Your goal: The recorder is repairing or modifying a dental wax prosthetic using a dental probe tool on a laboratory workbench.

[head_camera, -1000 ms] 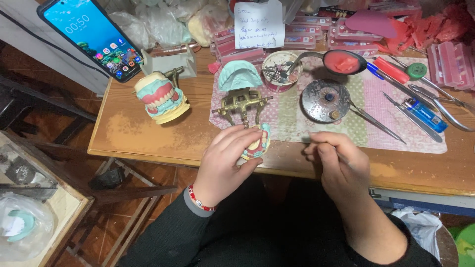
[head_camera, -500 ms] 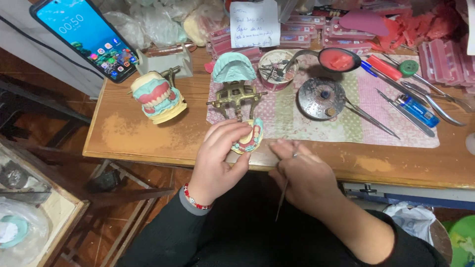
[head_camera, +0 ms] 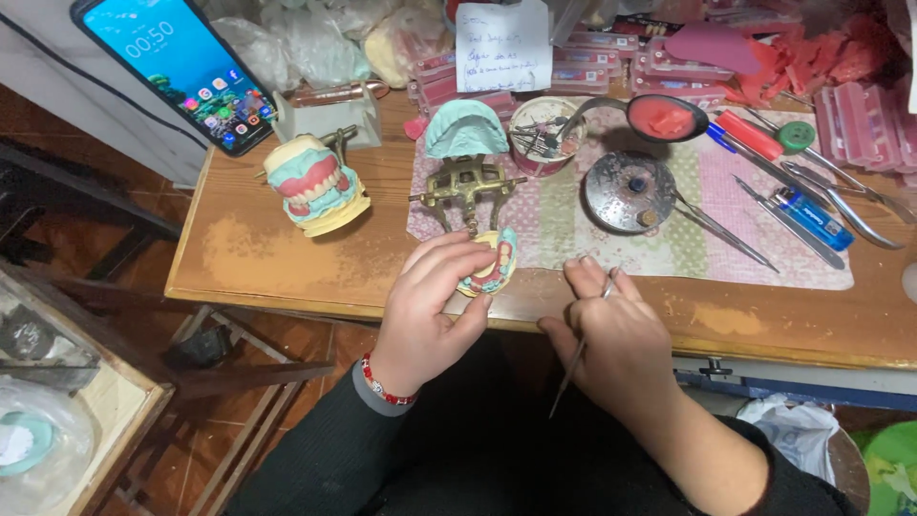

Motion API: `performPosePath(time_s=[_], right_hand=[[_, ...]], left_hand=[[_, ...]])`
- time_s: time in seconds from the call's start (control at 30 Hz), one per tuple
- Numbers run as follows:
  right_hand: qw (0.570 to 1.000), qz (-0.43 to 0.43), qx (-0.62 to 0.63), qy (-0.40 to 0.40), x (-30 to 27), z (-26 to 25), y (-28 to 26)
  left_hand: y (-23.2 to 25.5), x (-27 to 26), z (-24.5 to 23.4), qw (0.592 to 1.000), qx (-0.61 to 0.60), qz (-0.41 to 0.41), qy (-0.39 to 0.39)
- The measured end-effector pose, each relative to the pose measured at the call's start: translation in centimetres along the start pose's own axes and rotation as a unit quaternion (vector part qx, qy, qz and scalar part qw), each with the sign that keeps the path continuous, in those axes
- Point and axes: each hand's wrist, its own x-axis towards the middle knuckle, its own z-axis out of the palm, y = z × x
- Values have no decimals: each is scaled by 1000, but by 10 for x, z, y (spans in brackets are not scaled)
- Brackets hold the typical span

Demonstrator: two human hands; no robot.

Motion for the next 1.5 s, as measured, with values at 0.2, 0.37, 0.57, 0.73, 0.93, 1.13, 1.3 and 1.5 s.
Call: performPosePath(time_s=[0.2, 0.37, 0.57, 0.73, 0.93, 1.13, 1.3, 1.5], right_hand=[[998, -47, 24, -28, -6, 5, 2], [997, -48, 41, -37, -4, 7, -5], [995, -89, 44, -31, -2, 17, -8], [986, -150, 69, 19, -11, 24, 6], [964, -237, 122, -3, -22, 6, 34], [981, -128, 133, -62, -65, -22, 80], [992, 123, -6, -12, -159, -64, 146], [933, 245, -233, 122, -258, -134, 193]], left_hand=[[0, 0, 1, 1000, 12, 2, 4], [0, 0, 2, 1000, 18, 2, -1], [0, 0, 4, 1000, 21, 5, -3], [0, 0, 4, 1000, 24, 8, 0], [1, 0, 5, 1000, 27, 12, -8], [3, 0, 8, 999, 38, 13, -29], [13, 3, 18, 996, 89, -10, -26], [-21, -22, 34, 997, 74, 8, -15]])
